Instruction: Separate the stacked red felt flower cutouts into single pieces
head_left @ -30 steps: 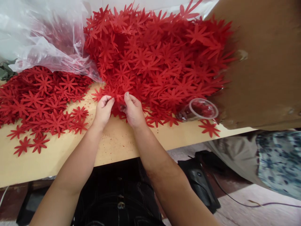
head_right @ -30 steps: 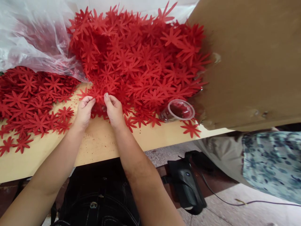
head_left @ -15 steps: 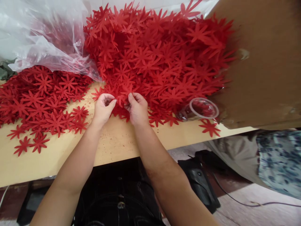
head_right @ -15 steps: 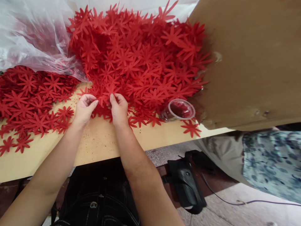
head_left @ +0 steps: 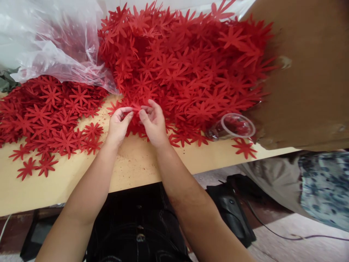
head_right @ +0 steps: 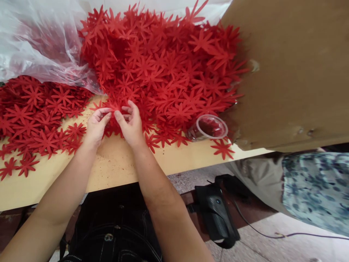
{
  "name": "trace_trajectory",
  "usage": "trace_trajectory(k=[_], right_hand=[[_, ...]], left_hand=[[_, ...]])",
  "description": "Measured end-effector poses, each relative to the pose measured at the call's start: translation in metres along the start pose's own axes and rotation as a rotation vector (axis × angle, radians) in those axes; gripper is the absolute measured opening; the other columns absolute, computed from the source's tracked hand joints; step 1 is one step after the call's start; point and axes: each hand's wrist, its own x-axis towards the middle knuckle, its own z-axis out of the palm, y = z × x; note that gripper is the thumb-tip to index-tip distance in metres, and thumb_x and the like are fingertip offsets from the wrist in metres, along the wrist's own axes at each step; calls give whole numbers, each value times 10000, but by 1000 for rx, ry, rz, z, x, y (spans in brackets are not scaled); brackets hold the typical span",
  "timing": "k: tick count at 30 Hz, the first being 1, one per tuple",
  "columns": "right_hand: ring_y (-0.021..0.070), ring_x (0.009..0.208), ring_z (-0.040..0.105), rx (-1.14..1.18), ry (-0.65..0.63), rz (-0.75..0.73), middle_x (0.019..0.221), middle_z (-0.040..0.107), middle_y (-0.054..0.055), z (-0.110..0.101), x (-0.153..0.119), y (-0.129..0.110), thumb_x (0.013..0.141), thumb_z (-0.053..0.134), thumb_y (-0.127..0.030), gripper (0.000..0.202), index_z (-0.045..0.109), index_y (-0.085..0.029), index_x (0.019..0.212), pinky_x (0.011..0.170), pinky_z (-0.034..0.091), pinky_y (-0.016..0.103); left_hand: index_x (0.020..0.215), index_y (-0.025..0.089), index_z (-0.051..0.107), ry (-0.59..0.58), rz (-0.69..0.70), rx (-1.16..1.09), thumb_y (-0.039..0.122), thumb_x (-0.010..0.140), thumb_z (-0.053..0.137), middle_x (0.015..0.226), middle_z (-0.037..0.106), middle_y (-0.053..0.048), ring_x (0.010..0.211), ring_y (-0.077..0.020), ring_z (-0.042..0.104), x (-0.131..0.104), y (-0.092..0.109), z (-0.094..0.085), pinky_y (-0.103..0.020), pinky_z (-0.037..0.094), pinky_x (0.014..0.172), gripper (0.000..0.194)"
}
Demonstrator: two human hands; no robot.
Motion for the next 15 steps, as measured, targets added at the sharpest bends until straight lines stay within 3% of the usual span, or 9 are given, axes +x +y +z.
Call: trace_trajectory(k=[2, 4, 8, 11, 13, 15], right_hand=[[123, 842, 580, 8, -112, -4, 981, 601, 28, 1, -3, -1, 665, 665, -432, 393, 536, -239, 981, 758, 490, 269], [116, 785, 576, -8, -132, 4, 865, 616, 13, -1, -2, 0, 698, 636, -378, 244, 577, -211, 866, 764, 483, 275], [108, 715, 562, -16, 89, 42, 775, 589, -6, -10, 7, 8, 718, 591, -321, 142, 558, -201, 788, 733, 484, 277], [143, 899, 588, -44, 112, 12, 1002, 595, 38, -13, 10, 15, 711, 598, -315, 304, 532, -222, 993, 814, 488, 313], [170, 1056, 547, -153, 71, -64, 1171, 537, 70, -12, 8, 16, 726, 591, -333, 463, 468, -242, 1163, 895, 466, 349], [194, 1167, 479, -319, 42, -157, 1262, 479, 83, -9, 3, 12, 755, 561, -363, 532, 415, -255, 1255, 964, 424, 396]], left_hand=[[818, 154, 572, -19, -14, -31, 138, 742, 596, 817, 622, 1, 678, -58, 544, -1, 0, 0, -176, 445, 667, 81], [821, 159, 576, -32, -19, -45, 156, 752, 595, 764, 602, 14, 602, -45, 508, -1, 0, 0, -168, 429, 610, 72], [896, 173, 585, 0, -30, -22, 209, 768, 599, 650, 544, 36, 529, -46, 469, 1, -2, -3, -171, 408, 542, 134], [1001, 172, 572, 23, -15, 33, 221, 773, 592, 773, 606, -5, 689, -84, 569, 1, -2, -2, -194, 462, 624, 233], [1046, 165, 565, 23, 37, 86, 208, 779, 575, 1007, 625, -59, 916, -122, 590, -1, -2, 0, -228, 485, 753, 271], [1057, 159, 575, 18, 111, 185, 187, 785, 549, 1213, 556, -94, 1079, -150, 544, -4, -3, 1, -262, 471, 858, 275]])
